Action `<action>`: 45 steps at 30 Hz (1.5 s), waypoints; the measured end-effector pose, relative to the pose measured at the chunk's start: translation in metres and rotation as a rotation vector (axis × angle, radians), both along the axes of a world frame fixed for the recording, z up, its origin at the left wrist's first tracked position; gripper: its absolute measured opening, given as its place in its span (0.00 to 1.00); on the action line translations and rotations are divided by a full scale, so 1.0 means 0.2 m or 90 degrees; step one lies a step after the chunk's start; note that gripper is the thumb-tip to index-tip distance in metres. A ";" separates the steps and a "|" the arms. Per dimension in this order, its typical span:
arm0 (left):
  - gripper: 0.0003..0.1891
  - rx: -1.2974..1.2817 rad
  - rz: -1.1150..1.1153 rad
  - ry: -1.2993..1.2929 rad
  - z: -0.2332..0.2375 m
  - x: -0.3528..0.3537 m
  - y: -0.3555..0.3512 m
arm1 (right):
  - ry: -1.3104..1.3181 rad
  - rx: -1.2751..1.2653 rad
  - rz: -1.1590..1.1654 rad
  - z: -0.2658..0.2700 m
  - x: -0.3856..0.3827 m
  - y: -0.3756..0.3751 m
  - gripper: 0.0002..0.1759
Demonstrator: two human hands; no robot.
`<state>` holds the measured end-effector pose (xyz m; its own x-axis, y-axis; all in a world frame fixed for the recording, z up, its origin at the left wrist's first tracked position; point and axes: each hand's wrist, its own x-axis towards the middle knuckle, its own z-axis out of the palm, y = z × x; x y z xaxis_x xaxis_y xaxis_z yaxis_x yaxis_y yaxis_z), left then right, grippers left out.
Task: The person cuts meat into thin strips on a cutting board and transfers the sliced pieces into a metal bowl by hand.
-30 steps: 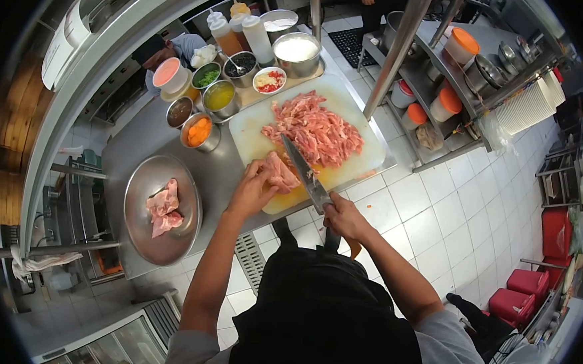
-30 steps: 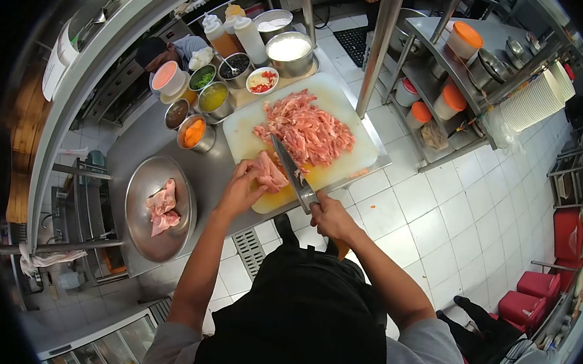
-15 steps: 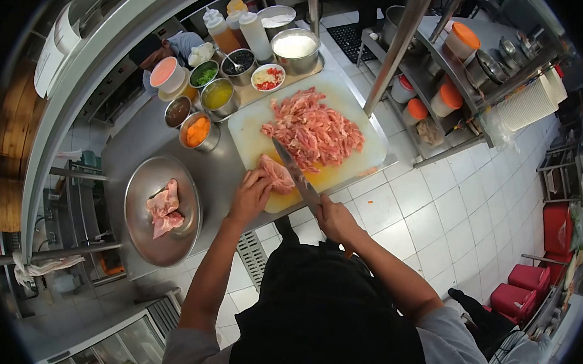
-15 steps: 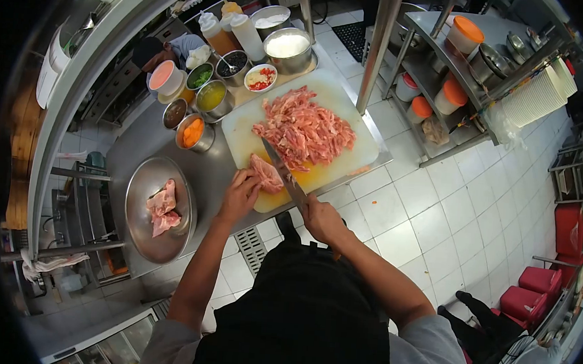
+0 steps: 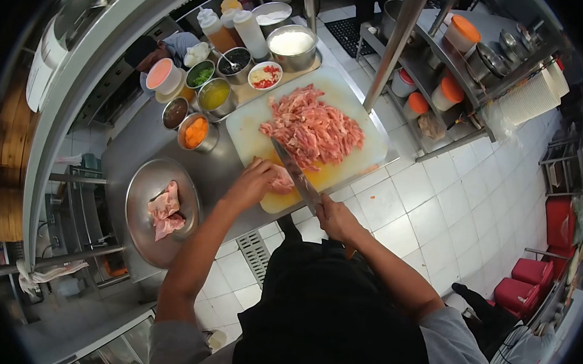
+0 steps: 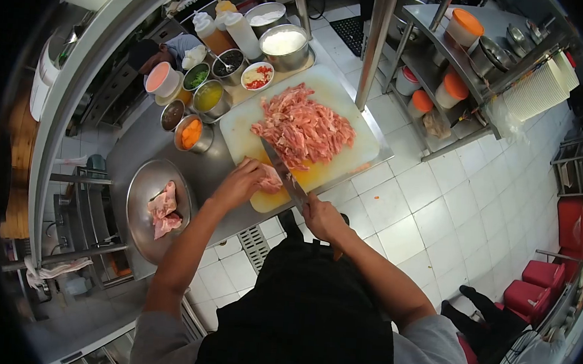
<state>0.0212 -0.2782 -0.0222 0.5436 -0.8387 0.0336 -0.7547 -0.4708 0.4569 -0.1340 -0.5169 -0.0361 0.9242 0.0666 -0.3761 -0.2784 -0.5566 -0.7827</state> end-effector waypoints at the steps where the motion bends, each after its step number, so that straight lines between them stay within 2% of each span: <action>1: 0.13 0.001 -0.002 0.002 0.01 -0.01 0.00 | 0.002 0.001 -0.002 -0.01 0.00 0.00 0.18; 4: 0.15 -0.009 0.010 -0.034 0.02 -0.04 0.01 | -0.019 0.017 -0.007 -0.01 0.00 0.00 0.17; 6: 0.15 -0.020 0.030 -0.125 0.00 -0.07 0.03 | 0.021 0.025 -0.004 -0.01 0.01 0.00 0.17; 10: 0.14 -0.058 0.052 -0.140 -0.06 -0.13 0.04 | 0.028 0.051 -0.011 -0.03 0.02 -0.01 0.17; 13: 0.16 -0.082 0.058 -0.203 -0.13 -0.12 0.08 | -0.041 0.046 -0.003 -0.06 0.04 -0.02 0.17; 15: 0.19 -0.073 0.060 -0.150 -0.14 -0.13 0.08 | 0.118 0.202 -0.049 -0.01 0.06 -0.05 0.17; 18: 0.20 -0.022 0.044 -0.175 0.01 -0.17 0.00 | 0.089 0.209 -0.003 -0.05 0.05 -0.15 0.16; 19: 0.20 -0.018 0.040 -0.175 0.00 -0.15 0.00 | 0.141 0.227 -0.012 -0.05 0.05 -0.19 0.17; 22: 0.25 -0.021 0.043 -0.122 -0.08 -0.07 -0.05 | 0.119 0.212 -0.026 -0.05 0.06 -0.24 0.17; 24: 0.23 -0.004 0.003 -0.235 -0.14 -0.04 -0.06 | 0.137 0.204 -0.026 -0.03 0.06 -0.24 0.17; 25: 0.23 -0.003 0.004 -0.241 -0.15 -0.02 -0.05 | 0.147 0.204 -0.026 -0.01 0.07 -0.25 0.17; 27: 0.23 0.027 0.042 -0.116 -0.13 0.03 -0.08 | 0.148 0.205 -0.035 0.03 0.08 -0.27 0.17; 28: 0.23 0.029 0.036 -0.120 -0.09 0.04 -0.10 | 0.164 0.201 -0.045 0.07 0.07 -0.27 0.15; 30: 0.19 -0.021 0.174 0.166 0.02 0.02 -0.12 | 0.180 0.204 -0.061 0.05 0.06 -0.28 0.14; 31: 0.19 -0.016 0.171 0.168 0.07 -0.01 -0.12 | 0.158 0.220 -0.055 0.00 0.05 -0.29 0.15; 33: 0.21 -0.114 0.360 0.444 0.14 -0.05 -0.13 | 0.138 0.232 -0.048 -0.04 0.03 -0.31 0.16; 34: 0.21 -0.113 0.362 0.444 0.08 -0.04 -0.12 | 0.143 0.236 -0.048 -0.03 0.03 -0.31 0.16; 36: 0.22 -0.202 0.364 0.179 -0.11 -0.02 -0.09 | 0.151 0.241 -0.046 -0.03 0.03 -0.30 0.16; 37: 0.22 -0.202 0.366 0.181 -0.15 -0.02 -0.09 | 0.148 0.245 -0.050 -0.04 0.03 -0.29 0.16; 40: 0.25 -0.102 0.431 0.111 -0.19 0.00 -0.13 | 0.145 0.248 -0.054 -0.04 0.03 -0.28 0.16; 42: 0.24 0.030 0.499 -0.011 -0.19 0.02 -0.14 | 0.148 0.248 -0.053 -0.02 0.03 -0.27 0.16; 43: 0.24 0.030 0.503 -0.006 -0.20 0.03 -0.14 | 0.157 0.237 -0.047 0.00 0.04 -0.28 0.16; 45: 0.25 0.172 0.471 -0.094 -0.20 0.09 -0.12 | 0.167 0.226 -0.037 0.01 0.05 -0.27 0.16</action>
